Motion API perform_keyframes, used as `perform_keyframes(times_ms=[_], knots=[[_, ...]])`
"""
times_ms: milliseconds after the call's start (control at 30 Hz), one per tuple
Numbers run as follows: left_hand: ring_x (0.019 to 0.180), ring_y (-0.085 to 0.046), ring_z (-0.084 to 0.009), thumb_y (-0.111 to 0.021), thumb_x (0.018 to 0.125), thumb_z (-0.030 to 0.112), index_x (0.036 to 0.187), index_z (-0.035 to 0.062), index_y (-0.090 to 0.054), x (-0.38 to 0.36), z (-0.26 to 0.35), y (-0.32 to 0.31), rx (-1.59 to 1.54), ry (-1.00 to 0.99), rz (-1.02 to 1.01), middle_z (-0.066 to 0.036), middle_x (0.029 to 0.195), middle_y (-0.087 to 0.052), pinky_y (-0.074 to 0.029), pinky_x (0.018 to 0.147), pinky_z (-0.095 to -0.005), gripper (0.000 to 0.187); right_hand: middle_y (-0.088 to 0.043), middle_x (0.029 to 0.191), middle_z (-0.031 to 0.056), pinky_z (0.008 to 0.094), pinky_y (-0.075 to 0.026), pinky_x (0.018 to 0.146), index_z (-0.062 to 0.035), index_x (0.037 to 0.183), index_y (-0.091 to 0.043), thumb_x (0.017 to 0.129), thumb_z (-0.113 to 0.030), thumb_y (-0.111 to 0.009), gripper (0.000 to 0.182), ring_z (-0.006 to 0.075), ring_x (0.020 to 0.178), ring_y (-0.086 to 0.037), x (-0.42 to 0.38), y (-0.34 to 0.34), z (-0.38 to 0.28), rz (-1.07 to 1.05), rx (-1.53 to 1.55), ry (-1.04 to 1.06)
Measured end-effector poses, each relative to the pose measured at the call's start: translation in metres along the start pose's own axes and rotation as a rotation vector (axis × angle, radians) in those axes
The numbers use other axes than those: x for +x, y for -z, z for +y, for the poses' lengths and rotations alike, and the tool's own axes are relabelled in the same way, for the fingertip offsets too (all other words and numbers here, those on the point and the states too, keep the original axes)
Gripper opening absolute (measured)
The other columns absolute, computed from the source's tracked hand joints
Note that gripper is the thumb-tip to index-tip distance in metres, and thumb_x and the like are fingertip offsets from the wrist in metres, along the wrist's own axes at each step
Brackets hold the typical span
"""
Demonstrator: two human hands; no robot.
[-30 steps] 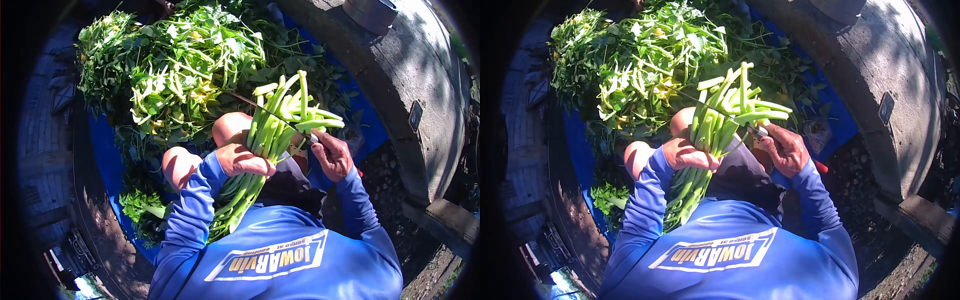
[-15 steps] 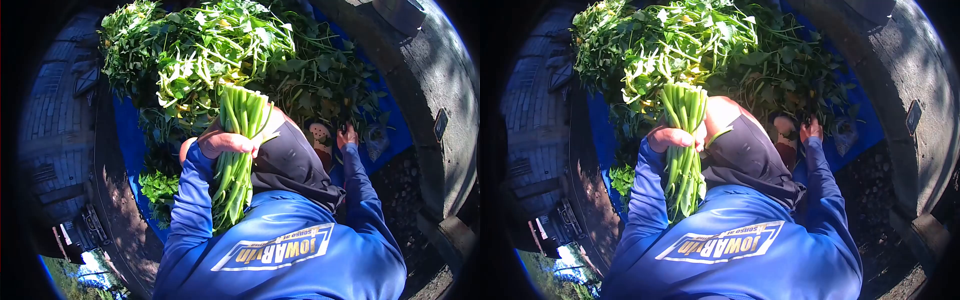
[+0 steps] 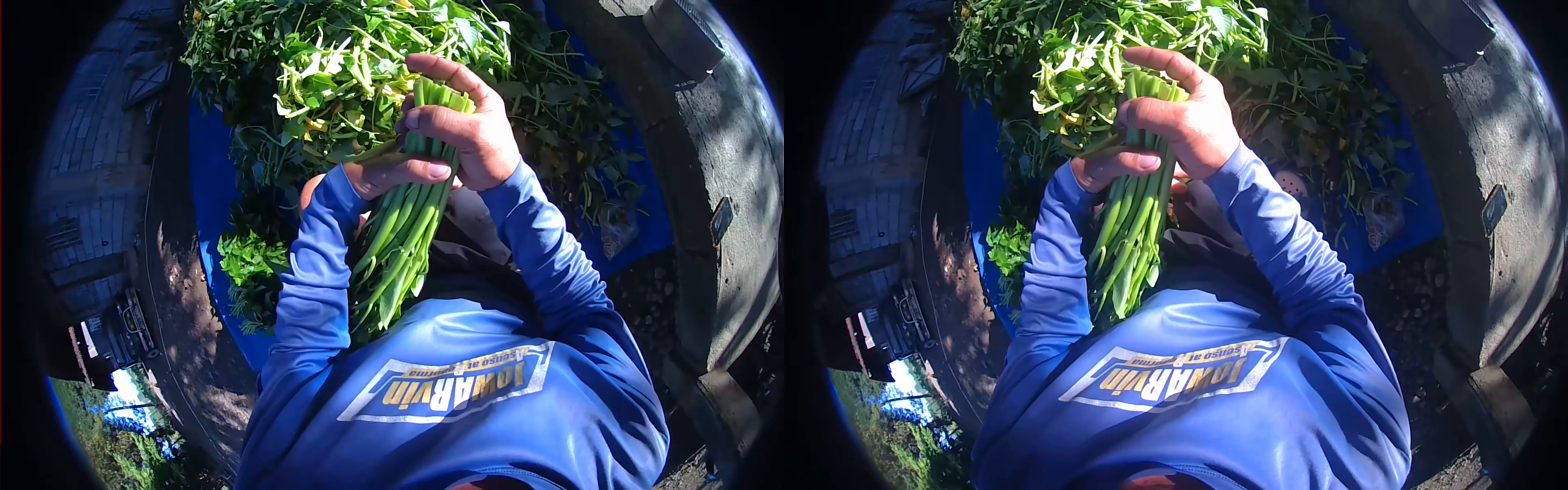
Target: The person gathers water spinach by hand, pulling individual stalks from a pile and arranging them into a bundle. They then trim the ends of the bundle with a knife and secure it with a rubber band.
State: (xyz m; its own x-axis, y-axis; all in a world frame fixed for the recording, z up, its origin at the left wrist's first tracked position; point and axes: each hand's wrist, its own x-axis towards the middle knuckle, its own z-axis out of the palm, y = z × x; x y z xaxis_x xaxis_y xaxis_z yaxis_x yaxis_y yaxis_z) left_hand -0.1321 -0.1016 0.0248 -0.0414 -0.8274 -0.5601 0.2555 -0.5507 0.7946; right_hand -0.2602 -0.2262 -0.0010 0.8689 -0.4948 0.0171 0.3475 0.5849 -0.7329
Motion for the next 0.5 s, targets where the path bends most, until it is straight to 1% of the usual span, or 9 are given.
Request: perform_keyframes(times_ms=[33,67,100,167,200,267,367,433,500], knots=[[0.109,-0.071,-0.0284,-0.088,0.081,0.042,0.139,-0.0043,-0.055,-0.012,-0.003,-0.008,0.001,-0.073,0.12,-0.016,0.12,-0.069,-0.058,0.1,-0.0413,0.082,-0.072,0.099,0.0091,0.0342,-0.06,0.08,-0.0027,0.139,-0.061,0.081,0.004,-0.076,0.06,0.0178,0.085,-0.072,0.003,-0.001,0.003,0.049,0.0,0.028],[0.114,-0.068,-0.0266,-0.095,0.074,0.047,0.149,-0.0035,-0.043,-0.019,-0.013,-0.019,0.076,-0.381,0.216,-0.014,0.127,-0.065,-0.056,0.101,-0.0393,0.104,-0.071,0.099,0.0097,0.0351,-0.06,0.081,-0.0026,0.14,-0.06,0.083,0.004,-0.075,0.06,0.0192,0.085,-0.072,0.012,-0.003,0.004,0.092,0.0,0.068],[0.115,-0.068,-0.0251,-0.096,0.072,0.045,0.149,-0.0023,-0.042,-0.019,-0.014,-0.035,0.207,-0.52,0.318,-0.014,0.13,-0.064,-0.056,0.099,-0.038,0.106,-0.073,0.097,0.0071,0.0312,-0.059,0.077,-0.003,0.131,-0.065,0.077,0.0,-0.08,0.057,0.0137,0.082,-0.07,0.017,-0.006,0.007,0.142,0.005,0.097],[0.111,-0.068,-0.0202,-0.098,0.069,0.04,0.141,0.0009,-0.05,-0.029,-0.023,-0.043,0.5,-0.469,0.572,-0.01,0.125,-0.067,-0.055,0.094,-0.0345,0.095,-0.073,0.094,0.0079,0.0319,-0.059,0.077,-0.0014,0.134,-0.063,0.078,0.001,-0.078,0.058,0.0159,0.083,-0.071,0.013,-0.027,-0.004,0.139,-0.128,0.066],[0.102,-0.07,-0.0188,-0.098,0.069,0.03,0.13,0.0022,-0.061,-0.041,-0.009,-0.046,0.453,-0.328,0.544,-0.006,0.111,-0.072,-0.055,0.091,-0.0332,0.077,-0.072,0.092,0.0084,0.0322,-0.059,0.077,-0.0006,0.135,-0.061,0.079,0.001,-0.078,0.058,0.017,0.083,-0.072,0.015,-0.038,-0.007,0.121,-0.191,0.06],[0.091,-0.072,-0.0198,-0.097,0.069,0.021,0.12,0.0029,-0.067,-0.054,-0.007,-0.046,0.221,-0.387,0.546,-0.004,0.098,-0.073,-0.057,0.085,-0.0336,0.061,-0.073,0.092,0.0071,0.0303,-0.058,0.081,0.0009,0.135,-0.062,0.075,-0.003,-0.082,0.063,0.0164,0.085,-0.072,0.019,-0.053,-0.01,0.068,-0.368,0.137],[0.087,-0.071,-0.0161,-0.09,0.072,0.013,0.116,0.0022,-0.064,-0.068,-0.026,-0.008,0.185,-0.349,0.431,-0.004,0.1,-0.073,-0.057,0.081,-0.0306,0.052,-0.069,0.116,0.0142,0.0332,-0.055,0.095,0.0025,0.151,-0.045,0.079,-0.013,-0.088,0.086,0.0194,0.105,-0.069,0.029,-0.073,-0.008,-0.083,-0.469,0.241],[0.082,-0.071,-0.0172,-0.083,0.074,0.006,0.113,0.0023,-0.066,-0.093,-0.012,-0.005,0.11,-0.383,0.46,-0.006,0.09,-0.072,-0.057,0.079,-0.0333,0.043,-0.058,0.14,0.023,0.0397,-0.049,0.108,0.0025,0.162,-0.025,0.085,-0.022,-0.088,0.102,0.0241,0.121,-0.064,0.032,-0.077,-0.001,-0.235,-0.177,0.164],[0.082,-0.071,-0.0202,-0.08,0.074,0.005,0.115,0.0016,-0.065,-0.123,-0.008,0.01,0.016,-0.446,0.492,-0.008,0.09,-0.072,-0.058,0.078,-0.0367,0.044,-0.06,0.14,0.0212,0.043,-0.045,0.114,0.0018,0.161,-0.028,0.093,-0.024,-0.08,0.089,0.0278,0.121,-0.066,0.02,-0.075,-0.009,-0.239,-0.115,0.128]])
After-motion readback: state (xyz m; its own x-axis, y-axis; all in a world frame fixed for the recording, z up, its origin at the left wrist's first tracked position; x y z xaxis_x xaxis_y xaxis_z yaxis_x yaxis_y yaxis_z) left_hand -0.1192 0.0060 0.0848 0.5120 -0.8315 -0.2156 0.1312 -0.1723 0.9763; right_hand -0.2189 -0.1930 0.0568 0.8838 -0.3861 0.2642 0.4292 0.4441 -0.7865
